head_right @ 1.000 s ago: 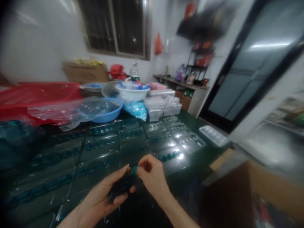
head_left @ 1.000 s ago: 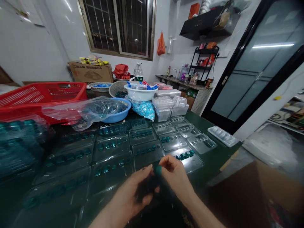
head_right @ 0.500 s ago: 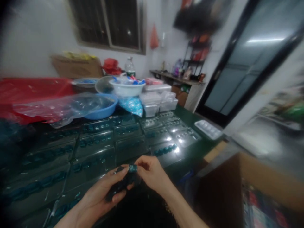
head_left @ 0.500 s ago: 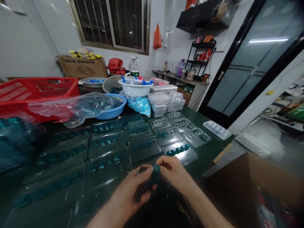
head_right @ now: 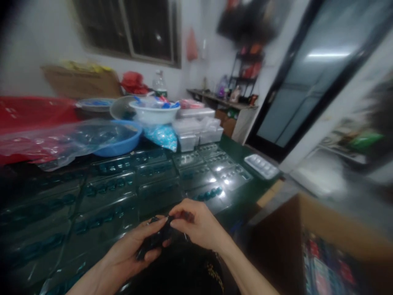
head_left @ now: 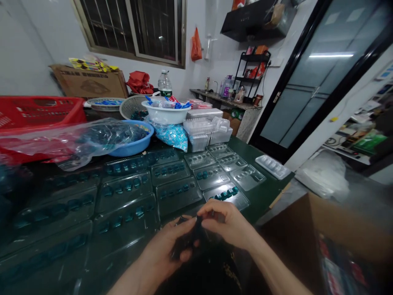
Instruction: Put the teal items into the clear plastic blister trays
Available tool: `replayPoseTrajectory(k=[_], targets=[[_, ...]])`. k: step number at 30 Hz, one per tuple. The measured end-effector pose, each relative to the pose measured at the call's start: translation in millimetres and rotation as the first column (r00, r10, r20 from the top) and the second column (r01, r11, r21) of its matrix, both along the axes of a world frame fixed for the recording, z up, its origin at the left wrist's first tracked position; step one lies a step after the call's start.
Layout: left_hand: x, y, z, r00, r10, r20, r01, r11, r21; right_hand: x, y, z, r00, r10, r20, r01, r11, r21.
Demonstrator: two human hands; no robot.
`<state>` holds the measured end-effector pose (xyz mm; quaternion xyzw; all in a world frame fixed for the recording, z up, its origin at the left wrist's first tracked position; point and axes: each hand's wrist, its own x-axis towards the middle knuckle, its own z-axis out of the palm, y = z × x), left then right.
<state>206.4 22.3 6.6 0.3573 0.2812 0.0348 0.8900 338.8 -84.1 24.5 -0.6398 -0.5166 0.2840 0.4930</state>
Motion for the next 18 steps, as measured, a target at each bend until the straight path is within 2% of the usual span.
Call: replayPoseTrajectory(k=[4, 8, 10, 11, 12, 13, 16, 18], targets=[[7.2, 3.6, -1.4, 0.999, -0.034, 0.032, 0.034, 0.999, 0.011, 10.0, 5.6, 0.0, 0.998, 0.060, -0.027, -0.062, 0.996, -0.072], [16.0, 9.4, 0.0, 1.000, -0.017, 0.024, 0.018, 0.999, -0.038, 24.7, 13.1, 0.8, 0.980, 0.064, 0.188, -0.052, 0.996, -0.068], [16.7, 11.9, 4.4, 0.999, 0.030, -0.033, -0.032, 0.997, -0.076, 44.9, 22.3, -2.4, 0.923, -0.045, 0.382, 0.072, 0.996, -0.056], [15.5, 13.1, 7.5, 0.996, 0.060, -0.072, -0.066, 0.994, -0.090, 58.6, 28.9, -5.4, 0.871, -0.118, 0.477, 0.158, 0.986, -0.044], [13.4, 14.4, 10.8, 0.990, 0.092, -0.108, -0.103, 0.990, -0.099, 73.8, 36.4, -9.5, 0.788, -0.219, 0.576, 0.286, 0.958, -0.027], [10.5, 15.9, 14.2, 0.983, 0.120, -0.142, -0.136, 0.985, -0.105, 89.4, 44.7, -14.4, 0.738, -0.267, 0.620, 0.358, 0.933, -0.024], [-1.1, 21.3, 21.4, 0.958, 0.199, -0.204, -0.222, 0.970, -0.097, 127.9, 69.1, -31.1, 0.662, -0.290, 0.691, 0.442, 0.896, -0.048], [-9.1, 25.2, 22.8, 0.941, 0.257, -0.219, -0.277, 0.959, -0.063, 140.8, 80.9, -40.7, 0.630, -0.262, 0.731, 0.453, 0.889, -0.072]])
